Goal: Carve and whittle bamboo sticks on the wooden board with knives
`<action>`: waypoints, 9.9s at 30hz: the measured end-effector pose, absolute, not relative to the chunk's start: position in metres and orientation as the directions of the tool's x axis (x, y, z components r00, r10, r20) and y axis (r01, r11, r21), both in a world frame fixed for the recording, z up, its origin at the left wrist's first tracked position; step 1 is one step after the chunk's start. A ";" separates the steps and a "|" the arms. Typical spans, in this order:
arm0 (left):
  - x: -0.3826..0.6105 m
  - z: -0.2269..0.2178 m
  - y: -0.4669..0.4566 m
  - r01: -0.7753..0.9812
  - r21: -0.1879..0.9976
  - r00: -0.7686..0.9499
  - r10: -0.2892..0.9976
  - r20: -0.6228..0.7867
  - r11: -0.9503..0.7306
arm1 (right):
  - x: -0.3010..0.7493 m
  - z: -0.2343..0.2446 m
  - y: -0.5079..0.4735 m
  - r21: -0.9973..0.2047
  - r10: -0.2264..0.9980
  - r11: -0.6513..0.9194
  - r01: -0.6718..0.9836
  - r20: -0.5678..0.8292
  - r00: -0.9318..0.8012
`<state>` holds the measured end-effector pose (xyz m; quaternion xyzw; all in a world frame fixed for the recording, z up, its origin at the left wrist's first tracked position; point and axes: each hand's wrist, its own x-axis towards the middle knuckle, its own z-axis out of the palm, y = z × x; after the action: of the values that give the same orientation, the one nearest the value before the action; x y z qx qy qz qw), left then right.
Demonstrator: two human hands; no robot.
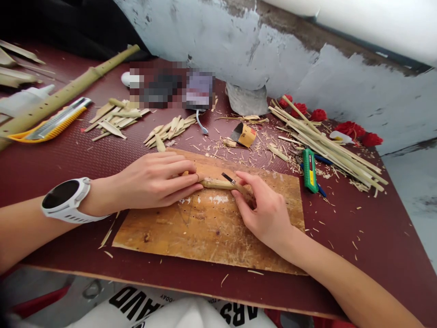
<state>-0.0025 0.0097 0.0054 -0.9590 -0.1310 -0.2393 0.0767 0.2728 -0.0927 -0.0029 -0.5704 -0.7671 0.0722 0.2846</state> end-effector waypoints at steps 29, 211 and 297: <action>-0.004 0.003 0.009 0.248 -0.093 0.867 0.177 0.466 -0.964 | 0.274 -0.004 -0.089 -0.460 0.911 0.345 0.818 0.376 -0.173; 0.000 0.004 -0.005 0.267 0.357 0.902 0.362 0.235 -0.895 | 0.267 0.005 -0.098 -0.177 0.760 0.618 0.766 0.384 -0.525; 0.001 0.000 -0.002 0.276 0.365 0.918 0.356 0.176 -0.889 | 0.282 0.014 -0.094 0.187 0.692 0.670 0.718 0.193 -0.696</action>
<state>0.0008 -0.0020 0.0003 -0.9645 -0.1638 -0.1198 -0.1688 0.2817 -0.0940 0.0145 -0.3866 -0.9122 -0.1250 0.0529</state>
